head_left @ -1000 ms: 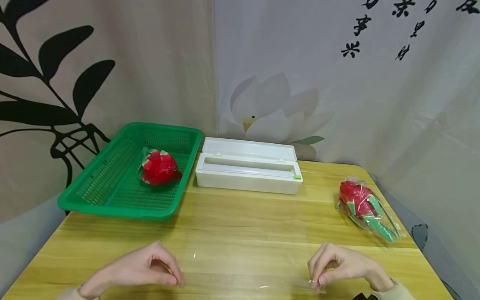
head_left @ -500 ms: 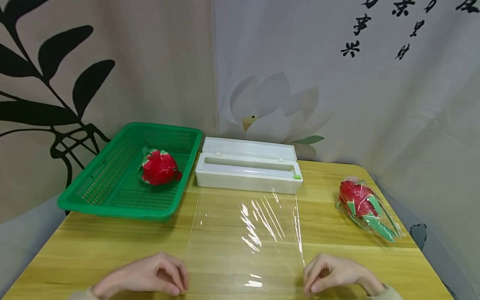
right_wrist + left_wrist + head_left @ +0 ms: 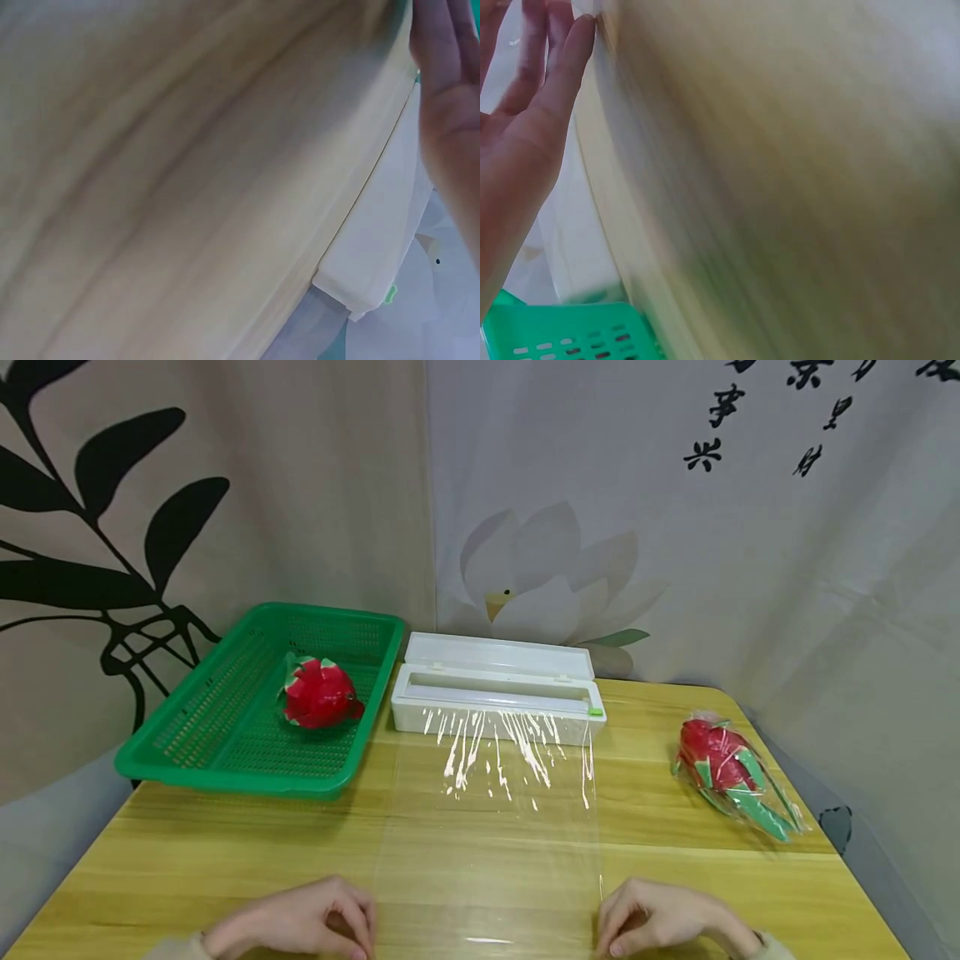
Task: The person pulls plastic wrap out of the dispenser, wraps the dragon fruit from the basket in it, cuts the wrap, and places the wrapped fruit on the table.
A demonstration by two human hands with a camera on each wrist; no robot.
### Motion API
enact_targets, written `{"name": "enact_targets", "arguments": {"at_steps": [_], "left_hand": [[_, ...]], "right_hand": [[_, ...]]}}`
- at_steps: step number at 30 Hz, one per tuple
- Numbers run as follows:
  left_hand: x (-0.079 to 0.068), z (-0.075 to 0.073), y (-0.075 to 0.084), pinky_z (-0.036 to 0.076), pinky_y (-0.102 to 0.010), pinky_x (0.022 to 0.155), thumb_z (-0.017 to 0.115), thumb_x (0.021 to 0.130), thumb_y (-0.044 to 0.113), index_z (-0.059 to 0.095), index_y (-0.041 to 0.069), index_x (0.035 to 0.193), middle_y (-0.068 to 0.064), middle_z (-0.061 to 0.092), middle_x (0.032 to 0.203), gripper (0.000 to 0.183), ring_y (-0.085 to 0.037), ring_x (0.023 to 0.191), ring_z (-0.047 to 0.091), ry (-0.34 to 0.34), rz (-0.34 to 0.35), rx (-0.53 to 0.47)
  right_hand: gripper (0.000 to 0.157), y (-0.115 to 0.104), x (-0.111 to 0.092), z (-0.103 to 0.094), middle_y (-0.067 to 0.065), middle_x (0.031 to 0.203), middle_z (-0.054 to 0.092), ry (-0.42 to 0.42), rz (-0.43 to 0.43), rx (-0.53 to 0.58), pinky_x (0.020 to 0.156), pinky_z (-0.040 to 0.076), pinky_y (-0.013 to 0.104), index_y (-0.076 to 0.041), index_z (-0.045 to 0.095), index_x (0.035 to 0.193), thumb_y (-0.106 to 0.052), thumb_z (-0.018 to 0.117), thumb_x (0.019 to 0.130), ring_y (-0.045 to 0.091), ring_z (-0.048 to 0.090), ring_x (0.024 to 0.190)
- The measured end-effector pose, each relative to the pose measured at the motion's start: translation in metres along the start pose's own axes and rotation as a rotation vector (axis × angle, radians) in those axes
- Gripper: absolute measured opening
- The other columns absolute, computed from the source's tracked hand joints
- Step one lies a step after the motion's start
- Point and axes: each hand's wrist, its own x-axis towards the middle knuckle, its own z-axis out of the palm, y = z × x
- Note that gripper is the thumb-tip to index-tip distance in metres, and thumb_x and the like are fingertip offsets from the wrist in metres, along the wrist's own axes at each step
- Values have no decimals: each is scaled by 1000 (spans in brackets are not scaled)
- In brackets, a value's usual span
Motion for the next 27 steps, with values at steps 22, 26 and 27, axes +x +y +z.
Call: {"name": "enact_targets", "arguments": {"at_steps": [22, 26, 27], "left_hand": [[7, 10, 10, 51, -16, 70, 58, 94, 17, 68, 11, 111, 11, 68, 83, 21, 10, 76, 56, 83, -258, 156], [14, 17, 15, 50, -15, 64, 63, 91, 31, 69, 22, 109, 20, 62, 80, 22, 9, 71, 53, 92, -324, 253], [16, 19, 15, 49, -15, 63, 62, 90, 36, 68, 24, 108, 21, 60, 80, 22, 9, 71, 52, 83, -318, 314]], "right_hand": [[31, -9, -21, -4, 28, 110, 66, -24, 201, 223, 85, 55, 25, 8, 59, 122, -6, 53, 95, 0, 63, 103], [30, -10, -27, -4, 24, 113, 66, -3, 222, 240, 85, 55, 23, 7, 60, 121, -5, 53, 95, 3, 63, 104], [30, -10, -29, -4, 24, 113, 67, 0, 222, 245, 85, 55, 23, 7, 60, 121, -4, 53, 95, 3, 63, 105]]}}
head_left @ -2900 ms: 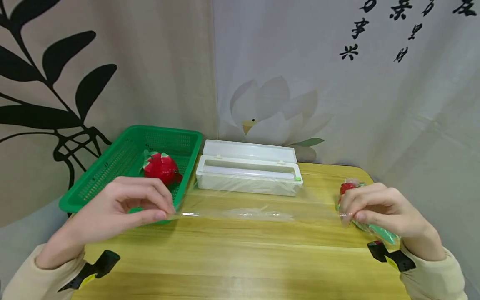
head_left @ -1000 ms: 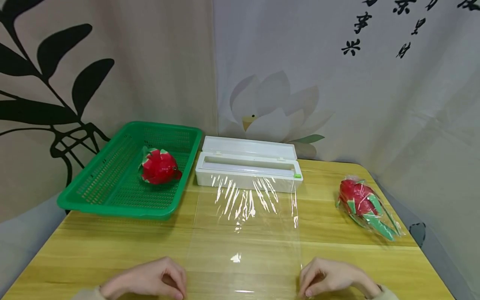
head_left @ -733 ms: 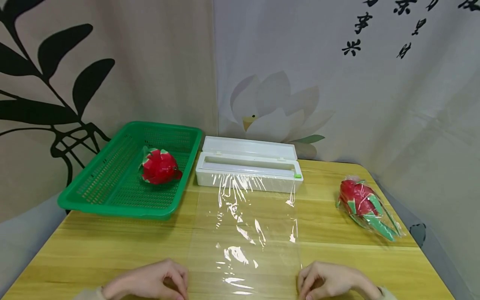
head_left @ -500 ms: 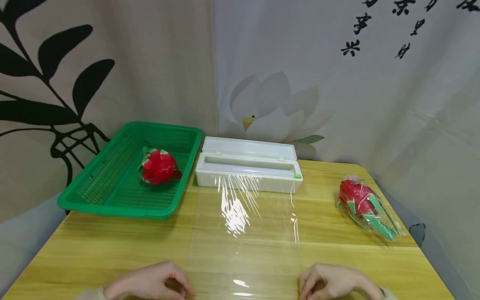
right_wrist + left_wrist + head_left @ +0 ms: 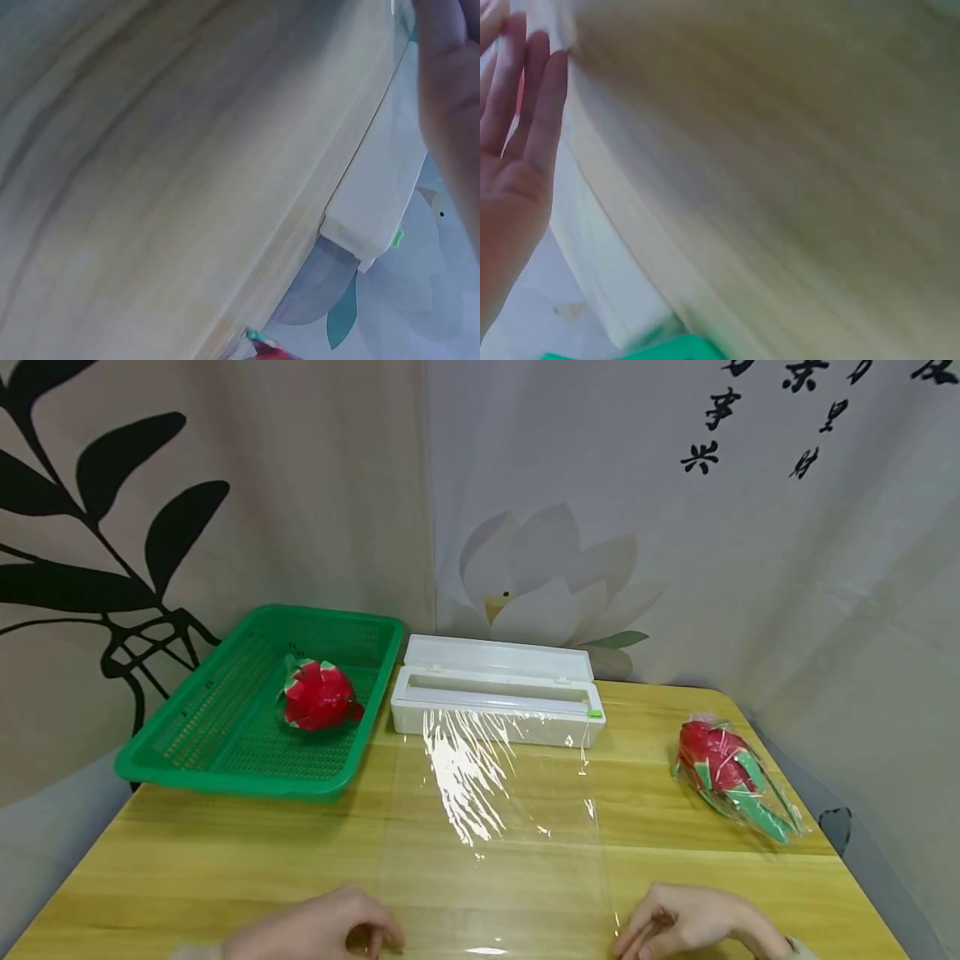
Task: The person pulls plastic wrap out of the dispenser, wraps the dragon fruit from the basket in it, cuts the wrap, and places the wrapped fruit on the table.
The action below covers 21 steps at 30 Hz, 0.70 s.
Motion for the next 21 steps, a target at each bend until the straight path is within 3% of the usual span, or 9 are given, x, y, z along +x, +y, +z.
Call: {"name": "enact_targets", "arguments": {"at_steps": [4, 8, 11, 14, 17, 21], "left_hand": [[5, 6, 2, 47, -11, 64, 58, 92, 45, 67, 30, 105, 22, 57, 85, 22, 10, 76, 49, 28, 112, 273], [6, 10, 1, 42, -7, 68, 55, 93, 44, 68, 30, 107, 19, 53, 91, 24, 9, 82, 46, 102, 232, 442], [8, 11, -2, 44, -8, 74, 55, 93, 44, 69, 30, 109, 16, 55, 98, 25, 5, 91, 47, 149, 304, 527], [10, 10, -2, 49, -17, 84, 53, 94, 45, 68, 31, 112, 15, 59, 112, 28, -1, 105, 48, 181, 346, 610], [9, 9, -1, 51, -27, 89, 50, 95, 46, 66, 33, 117, 14, 58, 123, 30, -8, 115, 47, 164, 335, 636], [8, 8, -1, 51, -30, 91, 47, 96, 44, 63, 35, 119, 13, 57, 127, 30, -12, 119, 47, 133, 336, 665]], "right_hand": [[29, 2, -5, 0, 22, 111, 68, 17, -8, -28, 83, 55, 22, 6, 62, 120, -2, 53, 94, 2, 64, 103], [25, 2, -5, 1, 20, 102, 71, 65, -59, -117, 78, 57, 24, 3, 65, 116, -2, 53, 94, -1, 64, 95], [22, -2, 0, 5, 12, 99, 71, 181, -162, -354, 77, 56, 23, -5, 67, 112, -4, 56, 93, 0, 64, 93], [26, -7, 10, 11, 1, 110, 67, 375, -225, -740, 81, 54, 26, -16, 65, 115, -11, 64, 89, 7, 61, 100], [40, -10, 19, 19, -1, 129, 56, 497, -146, -1037, 86, 54, 30, -24, 57, 126, -29, 67, 88, 13, 54, 114], [60, -6, 27, 27, 5, 145, 42, 465, -17, -1199, 86, 54, 33, -28, 44, 140, -54, 58, 88, 19, 44, 124]]}}
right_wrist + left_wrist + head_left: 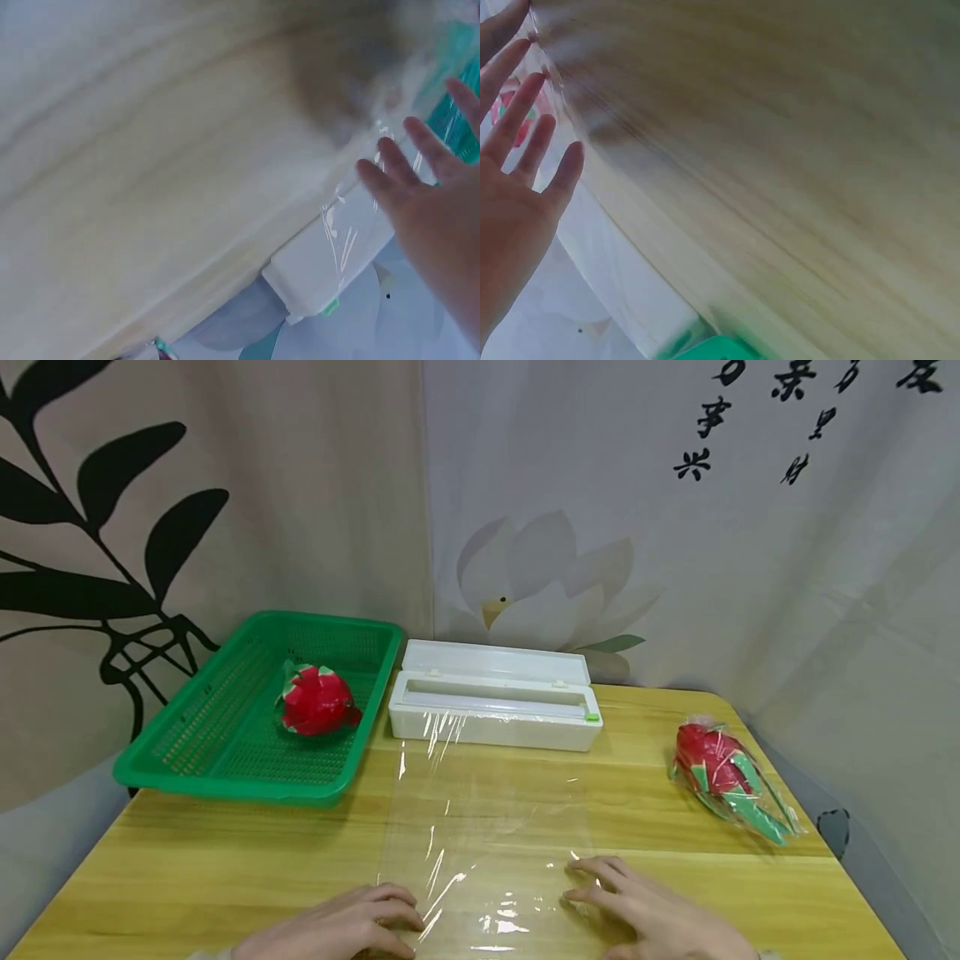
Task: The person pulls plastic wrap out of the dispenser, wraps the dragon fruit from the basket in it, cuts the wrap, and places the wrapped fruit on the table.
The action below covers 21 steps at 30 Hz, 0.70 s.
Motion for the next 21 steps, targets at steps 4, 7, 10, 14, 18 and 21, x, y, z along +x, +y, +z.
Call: {"name": "enact_targets", "arguments": {"at_steps": [4, 7, 10, 14, 18, 21], "left_hand": [[-1, 0, -2, 50, -25, 89, 48, 96, 43, 64, 35, 118, 11, 57, 125, 28, -9, 116, 47, -3, 12, -19], [-1, 1, -3, 50, -21, 86, 50, 95, 44, 66, 34, 115, 12, 58, 119, 27, -6, 110, 47, -14, -4, -59], [-1, 1, -5, 47, -15, 81, 53, 94, 44, 69, 31, 109, 14, 59, 109, 25, -2, 103, 48, -5, 5, -66], [-1, -1, -8, 44, -10, 79, 58, 91, 44, 72, 28, 100, 17, 62, 96, 23, 1, 95, 50, 70, 83, -6], [-7, -15, -7, 47, -15, 78, 63, 88, 45, 70, 29, 102, 20, 64, 97, 22, 5, 92, 53, 7, -41, -139], [-9, -35, -7, 52, -22, 78, 66, 87, 43, 69, 27, 107, 19, 65, 101, 26, 3, 94, 57, -25, -169, -200]], "right_hand": [[69, -1, -1, 8, 8, 148, 36, -31, -2, -18, 86, 54, 32, -28, 40, 143, -62, 54, 86, 21, 39, 127], [70, -1, -3, 11, 7, 148, 35, -29, 7, -11, 87, 53, 31, -28, 38, 144, -63, 54, 85, 20, 38, 127], [71, -2, -4, 11, 6, 148, 35, -30, 18, -6, 86, 53, 31, -29, 38, 145, -63, 54, 85, 19, 39, 126], [70, -4, -4, 9, 5, 149, 36, -45, 36, 5, 87, 53, 32, -31, 37, 145, -64, 53, 85, 18, 39, 126], [70, -5, -3, 9, 4, 149, 35, -48, 41, 7, 87, 53, 33, -32, 35, 145, -64, 53, 86, 18, 38, 127], [70, -5, -3, 9, 4, 149, 35, -37, 32, 4, 87, 53, 33, -31, 35, 146, -63, 54, 86, 18, 38, 127]]}}
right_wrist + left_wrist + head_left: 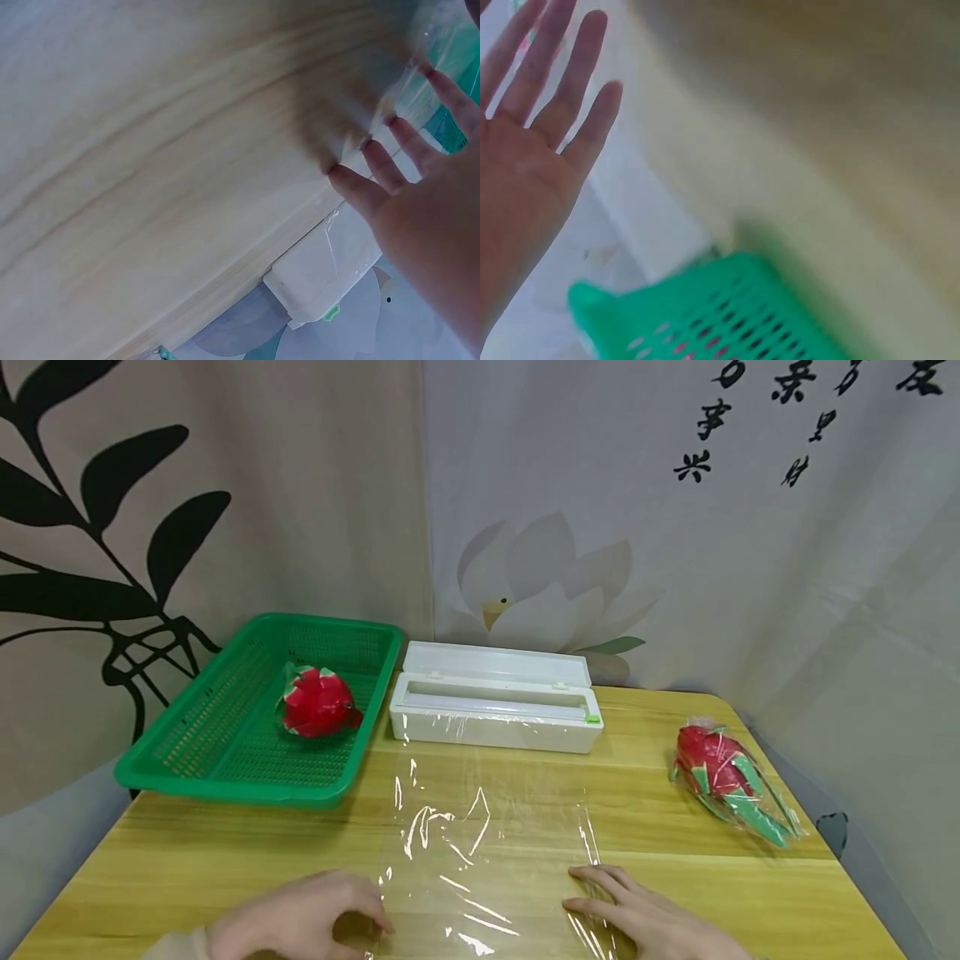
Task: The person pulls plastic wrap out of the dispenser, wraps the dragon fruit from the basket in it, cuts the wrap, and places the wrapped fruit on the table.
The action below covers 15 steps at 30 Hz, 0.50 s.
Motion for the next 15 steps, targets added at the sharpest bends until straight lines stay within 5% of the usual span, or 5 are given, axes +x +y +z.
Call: {"name": "enact_targets", "arguments": {"at_steps": [5, 10, 12, 15], "left_hand": [[7, -52, 0, 54, -33, 84, 67, 87, 33, 69, 22, 109, 11, 68, 106, 24, -8, 99, 62, 190, -50, 100], [16, -116, -20, 56, -37, 82, 71, 85, 18, 69, 15, 108, 1, 70, 107, 23, -17, 98, 65, 425, -166, 185], [20, -140, -33, 57, -41, 81, 71, 85, 15, 67, 10, 112, -7, 69, 110, 28, -24, 99, 64, 438, -267, 234], [26, -170, -56, 55, -50, 83, 72, 83, 13, 61, 3, 122, -20, 61, 121, 41, -36, 109, 57, 359, -413, 324]], "right_hand": [[70, 0, 0, -1, 4, 151, 33, -9, 11, 9, 87, 53, 34, -32, 34, 146, -63, 53, 86, 18, 37, 127], [68, -1, -1, -1, 1, 151, 32, -35, 41, 19, 88, 53, 35, -34, 33, 146, -63, 51, 87, 17, 38, 127], [67, -1, -1, 0, 0, 151, 32, -42, 47, 20, 88, 53, 36, -35, 32, 146, -63, 50, 87, 17, 38, 127], [68, 0, -1, 1, 0, 151, 32, -39, 42, 17, 88, 53, 36, -35, 32, 146, -63, 51, 87, 17, 37, 128]]}}
